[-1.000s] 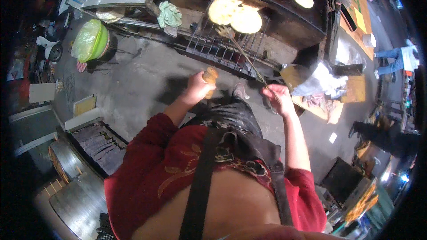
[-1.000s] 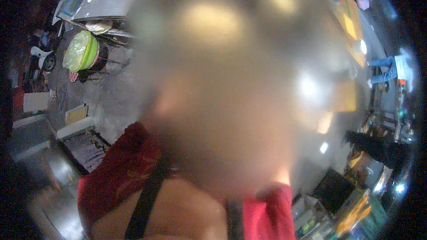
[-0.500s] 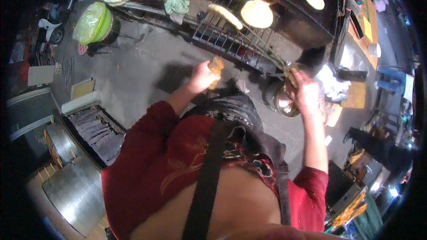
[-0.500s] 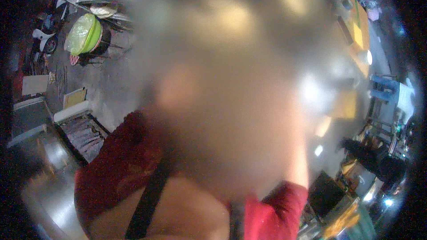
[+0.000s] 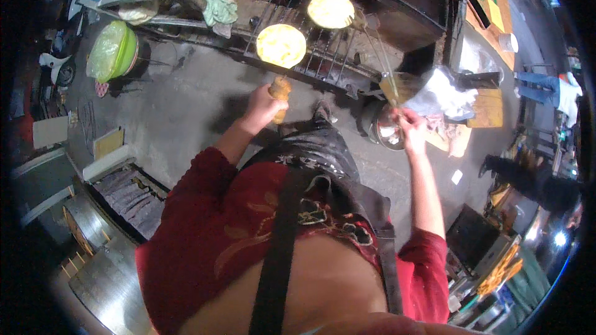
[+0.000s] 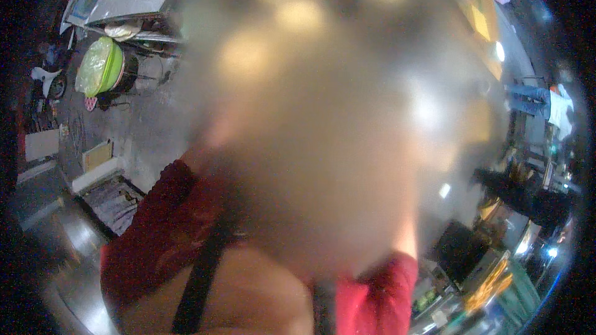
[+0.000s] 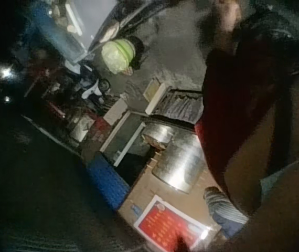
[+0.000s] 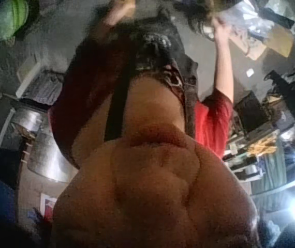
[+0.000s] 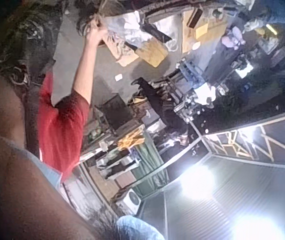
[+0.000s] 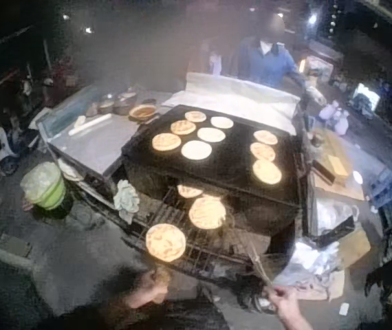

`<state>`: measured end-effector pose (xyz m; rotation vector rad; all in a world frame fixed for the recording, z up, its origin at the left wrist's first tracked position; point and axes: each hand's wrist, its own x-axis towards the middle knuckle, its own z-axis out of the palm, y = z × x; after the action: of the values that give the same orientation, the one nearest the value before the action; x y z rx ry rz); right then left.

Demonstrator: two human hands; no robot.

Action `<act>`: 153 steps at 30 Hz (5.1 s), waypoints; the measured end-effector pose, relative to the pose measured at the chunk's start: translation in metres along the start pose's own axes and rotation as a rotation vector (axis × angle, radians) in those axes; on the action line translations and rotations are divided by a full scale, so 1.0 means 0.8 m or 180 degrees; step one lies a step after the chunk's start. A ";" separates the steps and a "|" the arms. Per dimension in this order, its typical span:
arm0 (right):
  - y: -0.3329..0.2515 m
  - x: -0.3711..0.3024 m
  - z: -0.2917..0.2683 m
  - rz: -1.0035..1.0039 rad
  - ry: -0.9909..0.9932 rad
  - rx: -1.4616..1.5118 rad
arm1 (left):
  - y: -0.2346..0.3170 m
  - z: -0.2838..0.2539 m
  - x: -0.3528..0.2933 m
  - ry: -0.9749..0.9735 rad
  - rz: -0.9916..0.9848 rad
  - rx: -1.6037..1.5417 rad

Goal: The person prepares and cooks flatbreads on a griddle. They knead dough, roll it into rounds, place them on the griddle, and flip them as they cook. The person also applies a liquid to the cooking flatbreads and moves finished ones to a rack.

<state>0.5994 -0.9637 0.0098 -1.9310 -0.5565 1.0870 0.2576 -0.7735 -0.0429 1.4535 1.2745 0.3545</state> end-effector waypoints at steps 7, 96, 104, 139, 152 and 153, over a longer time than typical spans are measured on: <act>0.049 0.073 0.059 -0.0054 -0.0745 0.0974 | 0.011 -0.006 -0.009 0.0074 0.0104 -0.0022; -0.100 0.025 0.073 0.0223 -0.1118 0.0633 | -0.077 -0.029 -0.128 -0.0075 -0.0239 -0.0003; -0.125 0.117 0.167 -0.0229 -0.0977 0.0952 | -0.104 -0.022 -0.126 -0.0089 -0.0069 0.0109; -0.066 0.044 0.090 0.0197 -0.0395 0.1286 | -0.110 -0.045 -0.127 -0.0057 -0.0292 0.0389; -0.106 -0.027 0.034 -0.2679 0.1209 -0.3997 | -0.090 -0.046 -0.130 -0.0132 -0.0550 -0.0077; -0.105 -0.025 0.027 -0.2645 0.1080 -0.3999 | -0.087 -0.047 -0.130 -0.0083 -0.0438 0.0126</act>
<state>0.5720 -0.9210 0.0832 -2.3334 -1.9076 -0.2712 0.1549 -0.8538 -0.0461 1.3904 1.3589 0.2189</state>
